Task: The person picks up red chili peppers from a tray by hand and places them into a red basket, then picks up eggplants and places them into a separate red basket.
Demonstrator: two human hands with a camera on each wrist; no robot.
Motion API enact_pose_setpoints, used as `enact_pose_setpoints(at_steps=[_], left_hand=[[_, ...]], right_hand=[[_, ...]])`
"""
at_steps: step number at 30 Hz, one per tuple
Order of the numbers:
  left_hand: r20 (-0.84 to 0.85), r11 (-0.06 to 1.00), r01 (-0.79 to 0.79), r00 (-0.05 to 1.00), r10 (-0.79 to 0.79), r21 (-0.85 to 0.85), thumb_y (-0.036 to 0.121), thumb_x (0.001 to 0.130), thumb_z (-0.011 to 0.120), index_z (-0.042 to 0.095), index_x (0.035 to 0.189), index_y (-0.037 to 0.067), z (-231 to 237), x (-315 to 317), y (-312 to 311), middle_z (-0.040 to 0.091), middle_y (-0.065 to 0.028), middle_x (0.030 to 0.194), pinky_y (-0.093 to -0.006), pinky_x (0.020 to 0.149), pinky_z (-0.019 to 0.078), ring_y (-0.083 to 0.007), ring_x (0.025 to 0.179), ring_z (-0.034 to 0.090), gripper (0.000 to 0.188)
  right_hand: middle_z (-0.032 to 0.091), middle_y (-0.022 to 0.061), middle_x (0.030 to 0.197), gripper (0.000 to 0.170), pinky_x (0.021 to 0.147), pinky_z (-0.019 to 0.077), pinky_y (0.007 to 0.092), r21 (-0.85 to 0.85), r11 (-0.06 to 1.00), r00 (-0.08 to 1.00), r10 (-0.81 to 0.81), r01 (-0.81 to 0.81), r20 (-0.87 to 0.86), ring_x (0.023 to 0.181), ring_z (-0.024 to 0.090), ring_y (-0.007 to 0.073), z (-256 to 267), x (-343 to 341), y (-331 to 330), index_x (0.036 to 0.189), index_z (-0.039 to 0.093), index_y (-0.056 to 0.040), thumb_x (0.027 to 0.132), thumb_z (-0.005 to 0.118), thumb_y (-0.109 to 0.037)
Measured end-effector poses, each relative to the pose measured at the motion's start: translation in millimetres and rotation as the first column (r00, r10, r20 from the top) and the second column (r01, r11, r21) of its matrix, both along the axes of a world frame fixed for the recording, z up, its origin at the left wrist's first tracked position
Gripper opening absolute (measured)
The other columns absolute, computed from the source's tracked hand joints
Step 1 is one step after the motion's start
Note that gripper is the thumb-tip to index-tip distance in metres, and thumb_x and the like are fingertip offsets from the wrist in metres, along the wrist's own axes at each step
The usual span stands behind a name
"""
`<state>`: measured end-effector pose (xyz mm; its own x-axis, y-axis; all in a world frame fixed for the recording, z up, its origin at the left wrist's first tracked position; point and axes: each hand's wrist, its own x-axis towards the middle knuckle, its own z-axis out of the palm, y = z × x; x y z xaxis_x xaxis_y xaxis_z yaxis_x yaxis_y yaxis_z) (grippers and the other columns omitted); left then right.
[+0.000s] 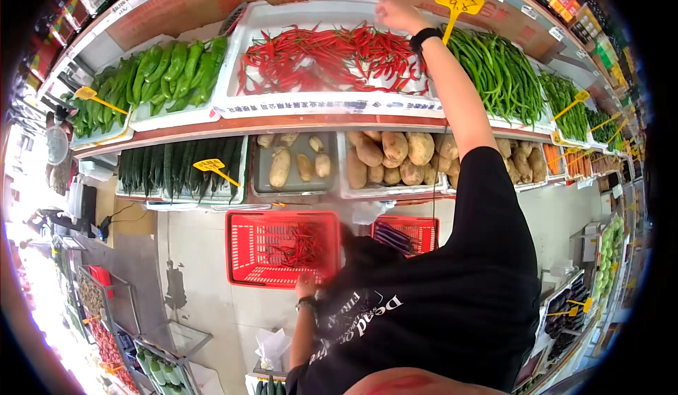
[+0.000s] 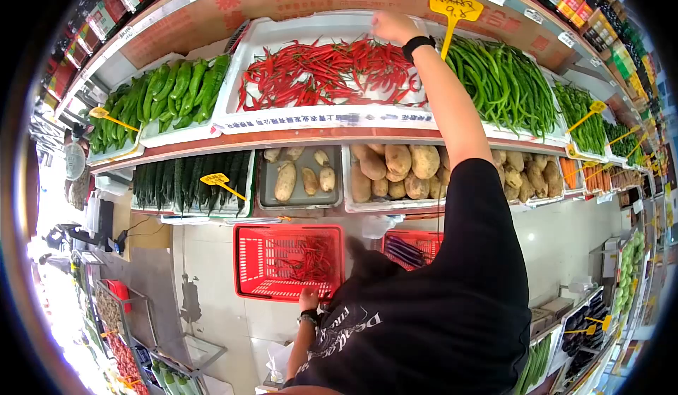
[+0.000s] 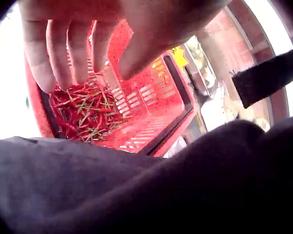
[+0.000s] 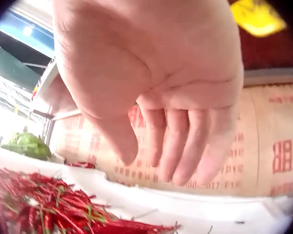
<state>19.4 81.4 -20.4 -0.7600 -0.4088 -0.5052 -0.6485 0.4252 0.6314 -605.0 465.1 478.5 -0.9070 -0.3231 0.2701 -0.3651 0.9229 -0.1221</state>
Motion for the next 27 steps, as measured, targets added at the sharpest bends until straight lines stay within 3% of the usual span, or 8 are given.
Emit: enact_pose_setpoints(at_steps=[3,5,7,13,16,19,23,27], left_hand=[[0.077,0.909,-0.282,0.959,0.271,0.308,0.018,0.089,0.069,0.065,0.112,0.0,-41,39,-16,0.072,-0.0131,0.106,-0.0353,0.08,0.0545,-0.021,0.093,0.068,0.03],[0.287,0.714,-0.572,0.82,0.495,0.405,0.019,0.092,0.065,0.064,0.113,0.005,-22,56,-12,0.072,-0.0099,0.105,-0.0352,0.064,0.0538,-0.0197,0.088,0.067,0.025],[0.406,0.559,-0.71,0.704,0.583,0.428,0.025,0.095,0.059,0.059,0.123,0.007,-10,71,-10,0.069,-0.0099,0.116,-0.0389,0.068,0.0549,-0.0239,0.093,0.067,0.033],[0.469,0.25,-0.81,0.525,0.71,0.53,0.03,0.099,0.049,0.052,0.138,0.009,-9,104,-1,0.06,-0.0111,0.135,-0.044,0.081,0.0549,-0.0293,0.111,0.064,0.045],[0.469,0.264,-0.808,0.536,0.702,0.527,0.031,0.101,0.046,0.05,0.14,0.009,-2,102,0,0.058,-0.0102,0.138,-0.0444,0.083,0.055,-0.0304,0.114,0.062,0.045],[0.433,0.322,-0.787,0.574,0.695,0.527,0.031,0.101,0.045,0.05,0.139,0.008,0,98,2,0.058,-0.0116,0.137,-0.0452,0.083,0.0546,-0.0304,0.114,0.062,0.045],[0.422,0.415,-0.754,0.639,0.643,0.509,0.03,0.1,0.045,0.05,0.138,0.007,16,87,8,0.058,-0.0132,0.137,-0.0456,0.085,0.0536,-0.0303,0.114,0.062,0.045],[0.444,0.353,-0.759,0.62,0.646,0.547,0.03,0.099,0.041,0.045,0.145,0.011,4,89,-4,0.055,-0.0062,0.143,-0.0374,0.074,0.0488,-0.0234,0.107,0.063,0.05]], right_hand=[[0.07,0.0195,0.108,0.038,0.086,0.0527,0.0457,0.09,0.988,0.986,-0.133,0.124,0.1,0.102,0.067,0.0371,-49,-66,7,0.104,0.071,-0.0056,0.08,0.069,-0.035],[0.069,0.0224,0.113,0.039,0.092,0.0522,0.0449,0.062,0.97,0.959,-0.241,0.234,0.152,0.105,0.067,0.0372,-65,-78,2,0.107,0.071,-0.0026,0.079,0.067,-0.029],[0.068,0.0235,0.113,0.037,0.092,0.0519,0.0443,0.062,0.941,0.926,-0.337,0.332,0.171,0.106,0.067,0.0363,-81,-91,0,0.105,0.072,-0.0028,0.078,0.069,-0.028],[0.071,0.0197,0.104,0.027,0.088,0.0537,0.0437,-0.054,0.91,0.911,-0.407,0.41,0.068,0.101,0.068,0.0356,-132,-137,25,0.093,0.075,-0.0066,0.08,0.065,-0.028],[0.073,0.0137,0.088,0.028,0.08,0.0549,0.0385,-0.172,0.878,0.894,-0.434,0.447,0.106,0.085,0.071,0.0316,-127,-140,31,0.089,0.075,-0.0083,0.079,0.068,-0.033],[0.073,0.0115,0.079,0.031,0.074,0.0545,0.0359,-0.317,0.92,0.969,-0.248,0.23,-0.019,0.075,0.07,0.0276,-101,-118,32,0.088,0.075,-0.0063,0.076,0.073,-0.035],[0.067,0.005,0.067,0.021,0.053,0.048,0.028,-0.618,0.754,0.924,0.038,0.224,0.382,0.058,0.06,0.0124,-91,-121,16,0.08,0.074,0.0007,0.08,0.078,-0.02],[0.063,0.0038,0.064,0.023,0.047,0.0453,0.0251,-0.602,0.689,0.872,-0.089,0.403,0.481,0.051,0.054,0.011,-108,-129,-2,0.074,0.071,0.0005,0.082,0.079,-0.019]])
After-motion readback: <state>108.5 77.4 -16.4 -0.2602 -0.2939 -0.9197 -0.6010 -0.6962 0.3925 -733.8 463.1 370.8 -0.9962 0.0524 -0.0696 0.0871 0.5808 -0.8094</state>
